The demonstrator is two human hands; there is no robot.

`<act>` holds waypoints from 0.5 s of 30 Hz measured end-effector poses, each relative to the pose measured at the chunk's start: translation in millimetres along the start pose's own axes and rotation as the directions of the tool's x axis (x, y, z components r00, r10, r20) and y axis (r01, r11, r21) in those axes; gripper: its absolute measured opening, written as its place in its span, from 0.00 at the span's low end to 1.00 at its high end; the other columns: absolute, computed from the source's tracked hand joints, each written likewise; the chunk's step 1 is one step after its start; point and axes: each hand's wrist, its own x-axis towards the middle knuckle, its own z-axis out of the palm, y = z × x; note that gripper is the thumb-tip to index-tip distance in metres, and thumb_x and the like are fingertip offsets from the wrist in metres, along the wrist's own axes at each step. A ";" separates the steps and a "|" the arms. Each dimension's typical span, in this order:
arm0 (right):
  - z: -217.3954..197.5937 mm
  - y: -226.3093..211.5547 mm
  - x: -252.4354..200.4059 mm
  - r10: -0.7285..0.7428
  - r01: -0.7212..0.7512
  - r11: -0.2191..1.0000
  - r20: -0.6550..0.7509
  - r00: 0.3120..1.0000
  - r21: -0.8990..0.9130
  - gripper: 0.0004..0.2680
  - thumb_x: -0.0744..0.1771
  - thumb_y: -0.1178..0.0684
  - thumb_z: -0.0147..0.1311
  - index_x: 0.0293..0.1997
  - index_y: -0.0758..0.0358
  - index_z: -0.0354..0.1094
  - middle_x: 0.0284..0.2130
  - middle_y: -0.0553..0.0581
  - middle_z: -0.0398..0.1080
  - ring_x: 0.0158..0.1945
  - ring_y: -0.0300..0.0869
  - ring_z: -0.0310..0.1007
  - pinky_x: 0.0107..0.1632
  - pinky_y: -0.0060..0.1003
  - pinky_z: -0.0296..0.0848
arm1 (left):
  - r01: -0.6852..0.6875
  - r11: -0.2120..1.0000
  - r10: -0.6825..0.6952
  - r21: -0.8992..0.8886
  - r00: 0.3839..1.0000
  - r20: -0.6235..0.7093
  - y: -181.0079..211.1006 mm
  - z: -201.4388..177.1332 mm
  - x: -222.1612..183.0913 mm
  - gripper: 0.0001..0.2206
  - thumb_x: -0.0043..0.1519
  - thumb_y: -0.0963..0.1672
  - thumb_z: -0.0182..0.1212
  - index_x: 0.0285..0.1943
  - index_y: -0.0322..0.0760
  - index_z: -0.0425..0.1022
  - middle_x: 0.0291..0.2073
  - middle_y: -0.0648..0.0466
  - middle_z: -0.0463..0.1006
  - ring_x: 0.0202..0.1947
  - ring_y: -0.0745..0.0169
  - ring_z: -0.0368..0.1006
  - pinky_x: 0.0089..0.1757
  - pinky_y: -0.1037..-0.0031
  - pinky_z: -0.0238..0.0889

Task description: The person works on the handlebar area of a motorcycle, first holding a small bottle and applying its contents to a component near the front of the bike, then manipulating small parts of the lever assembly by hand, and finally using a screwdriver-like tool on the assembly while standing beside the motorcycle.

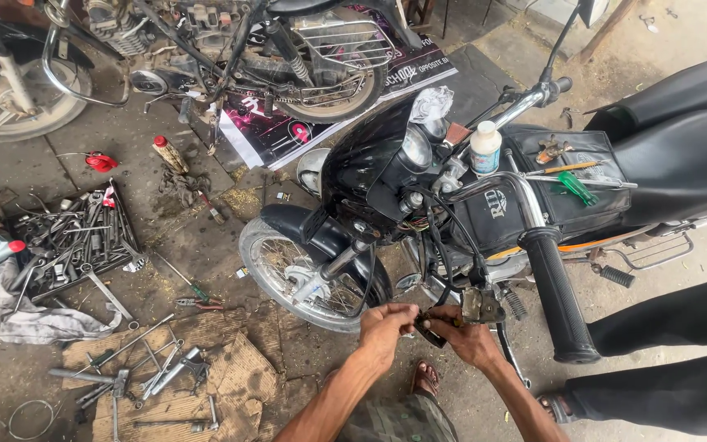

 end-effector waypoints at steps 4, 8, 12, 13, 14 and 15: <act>2.2 11.5 4.0 -0.014 0.014 0.999 0.009 1.000 0.029 0.11 0.64 0.48 0.62 0.47 0.59 0.79 0.36 0.53 0.80 0.37 0.40 0.78 0.42 0.39 0.77 | 0.040 0.950 -0.047 -0.309 0.999 -0.015 -18.2 -3.5 12.9 0.05 0.58 0.37 0.69 0.41 0.26 0.81 0.33 0.49 0.82 0.28 0.67 0.74 0.30 0.80 0.70; 2.0 25.7 10.0 -0.056 0.053 0.996 0.045 0.997 0.077 0.11 0.65 0.49 0.60 0.49 0.59 0.78 0.40 0.53 0.80 0.43 0.39 0.79 0.48 0.37 0.78 | 0.061 0.929 -0.063 -0.364 0.998 0.007 -31.6 -4.4 18.6 0.07 0.59 0.37 0.68 0.44 0.26 0.79 0.35 0.48 0.82 0.30 0.65 0.75 0.32 0.79 0.71; 0.9 36.5 11.1 -0.001 -0.007 0.985 0.043 0.999 0.175 0.11 0.65 0.50 0.61 0.49 0.61 0.77 0.38 0.55 0.81 0.43 0.41 0.79 0.48 0.38 0.79 | 0.033 0.925 -0.013 -0.379 0.998 0.057 -32.5 -1.5 14.3 0.08 0.61 0.36 0.68 0.44 0.24 0.75 0.37 0.45 0.81 0.33 0.62 0.77 0.37 0.76 0.76; 0.1 37.4 11.0 -0.016 0.009 0.980 0.034 0.999 0.200 0.11 0.65 0.50 0.61 0.49 0.61 0.78 0.37 0.55 0.81 0.42 0.41 0.79 0.48 0.38 0.79 | 0.030 0.951 -0.016 -0.307 0.999 0.047 -22.5 3.5 5.4 0.10 0.59 0.36 0.66 0.48 0.25 0.75 0.38 0.45 0.81 0.33 0.61 0.78 0.38 0.76 0.77; -0.4 38.4 10.4 -0.031 0.025 0.974 0.025 0.999 0.226 0.11 0.65 0.50 0.61 0.48 0.62 0.78 0.37 0.56 0.81 0.42 0.41 0.79 0.47 0.38 0.78 | 0.027 0.972 -0.019 -0.235 0.999 0.037 -13.0 8.5 -3.9 0.13 0.58 0.36 0.64 0.52 0.26 0.74 0.39 0.44 0.81 0.34 0.61 0.80 0.39 0.75 0.78; -2.3 35.6 9.3 -0.029 0.024 0.973 0.021 0.999 0.228 0.11 0.65 0.50 0.61 0.48 0.62 0.78 0.37 0.56 0.81 0.42 0.41 0.79 0.47 0.38 0.78 | 0.029 0.973 -0.020 -0.231 0.999 0.040 -0.9 13.3 -11.9 0.13 0.58 0.36 0.64 0.52 0.26 0.74 0.39 0.44 0.81 0.34 0.61 0.80 0.39 0.75 0.78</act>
